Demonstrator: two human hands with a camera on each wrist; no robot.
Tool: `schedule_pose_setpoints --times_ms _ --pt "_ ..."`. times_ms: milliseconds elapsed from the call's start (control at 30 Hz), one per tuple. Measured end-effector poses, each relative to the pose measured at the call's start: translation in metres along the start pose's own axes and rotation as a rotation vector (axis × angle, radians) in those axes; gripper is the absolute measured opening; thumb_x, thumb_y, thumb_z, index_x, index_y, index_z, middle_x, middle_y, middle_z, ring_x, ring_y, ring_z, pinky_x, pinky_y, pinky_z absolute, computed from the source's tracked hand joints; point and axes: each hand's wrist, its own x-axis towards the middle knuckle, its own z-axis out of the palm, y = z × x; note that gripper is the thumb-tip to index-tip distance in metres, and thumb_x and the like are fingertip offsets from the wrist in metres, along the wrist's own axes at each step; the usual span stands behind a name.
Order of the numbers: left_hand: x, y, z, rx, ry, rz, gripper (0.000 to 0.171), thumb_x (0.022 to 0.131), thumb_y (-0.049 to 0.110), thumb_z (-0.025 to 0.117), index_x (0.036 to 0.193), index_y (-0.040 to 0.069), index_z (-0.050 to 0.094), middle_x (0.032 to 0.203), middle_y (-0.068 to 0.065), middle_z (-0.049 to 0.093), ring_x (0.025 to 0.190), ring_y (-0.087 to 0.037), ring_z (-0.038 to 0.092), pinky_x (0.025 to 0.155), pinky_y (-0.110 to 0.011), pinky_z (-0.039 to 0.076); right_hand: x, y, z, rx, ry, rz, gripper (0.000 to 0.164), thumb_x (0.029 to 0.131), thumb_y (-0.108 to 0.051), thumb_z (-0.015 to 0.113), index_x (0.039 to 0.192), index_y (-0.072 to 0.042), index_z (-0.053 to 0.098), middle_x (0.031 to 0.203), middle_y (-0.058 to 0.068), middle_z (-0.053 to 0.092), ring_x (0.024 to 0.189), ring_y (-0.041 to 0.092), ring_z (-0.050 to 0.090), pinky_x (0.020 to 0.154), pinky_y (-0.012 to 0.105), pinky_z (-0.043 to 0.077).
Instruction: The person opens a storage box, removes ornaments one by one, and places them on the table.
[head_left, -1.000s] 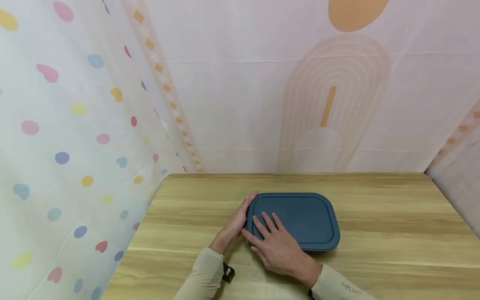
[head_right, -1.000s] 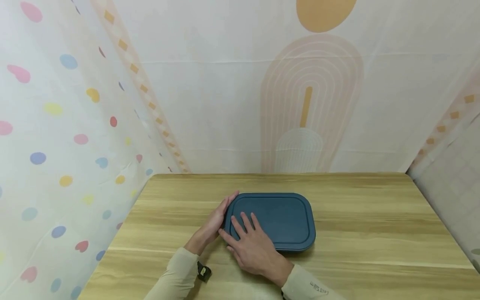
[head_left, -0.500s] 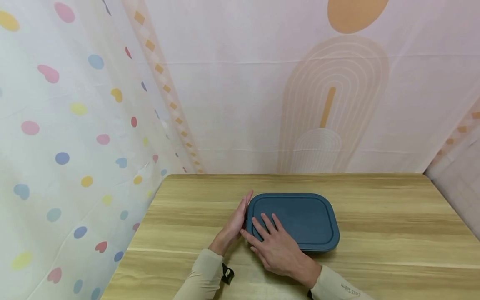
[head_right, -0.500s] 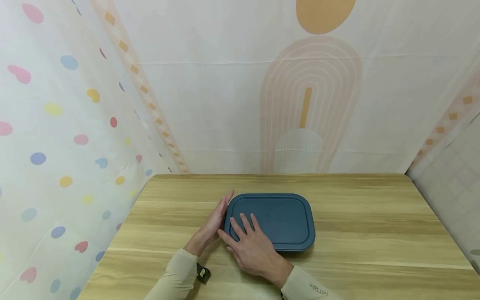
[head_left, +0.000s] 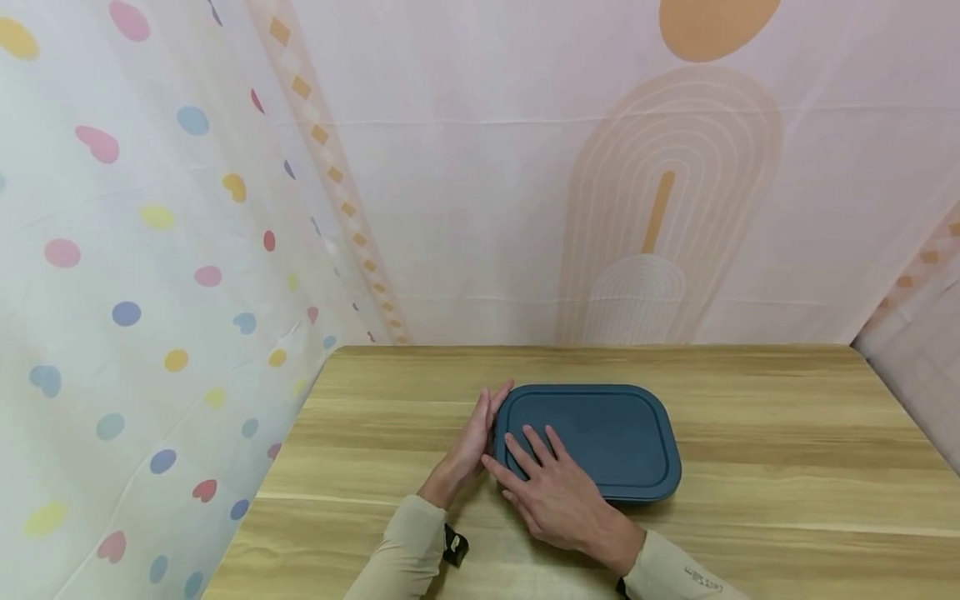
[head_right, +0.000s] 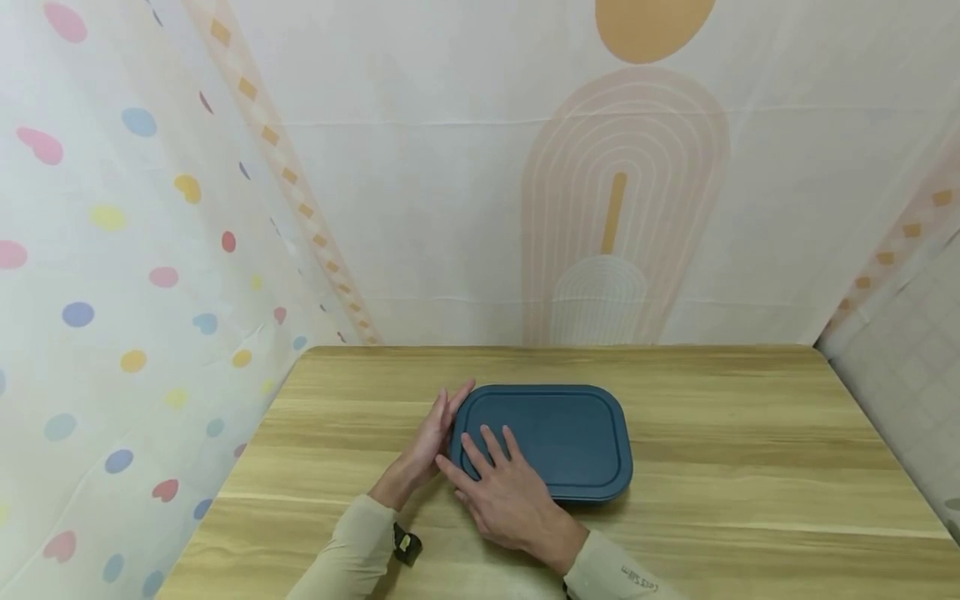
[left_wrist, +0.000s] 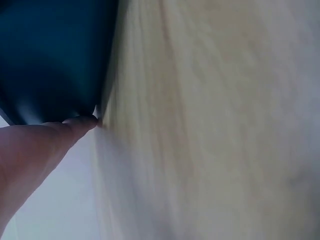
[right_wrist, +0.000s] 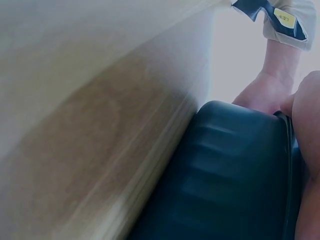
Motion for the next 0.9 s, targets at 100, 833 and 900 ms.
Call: schedule_pose_setpoints --times_ms 100,833,900 --pt "0.001 0.001 0.0 -0.017 -0.007 0.001 0.076 0.101 0.065 0.005 0.161 0.017 0.008 0.163 -0.016 0.021 0.146 -0.035 0.028 0.116 -0.04 0.031 0.001 0.0 -0.002 0.001 -0.013 0.002 0.052 0.104 -0.037 0.049 0.154 -0.03 0.038 0.149 0.011 0.049 0.138 0.039 0.042 0.11 0.058 0.037" --pt "0.002 0.0 -0.003 -0.06 0.025 0.009 0.071 0.104 0.056 0.0 0.161 0.015 0.011 0.163 -0.015 0.021 0.148 -0.032 0.024 0.121 -0.048 0.02 0.007 0.004 -0.027 -0.042 0.16 -0.045 0.063 0.092 -0.019 0.067 0.15 -0.017 0.043 0.142 0.021 0.053 0.133 0.034 0.051 0.106 0.05 0.045" --pt "0.003 0.0 -0.003 -0.074 0.024 -0.007 0.072 0.103 0.059 0.0 0.161 0.017 0.012 0.162 -0.016 0.024 0.147 -0.032 0.026 0.12 -0.047 0.024 0.007 0.006 -0.034 -0.032 0.194 -0.042 0.065 0.089 -0.015 0.069 0.149 -0.015 0.045 0.141 0.022 0.054 0.132 0.034 0.052 0.106 0.049 0.045"
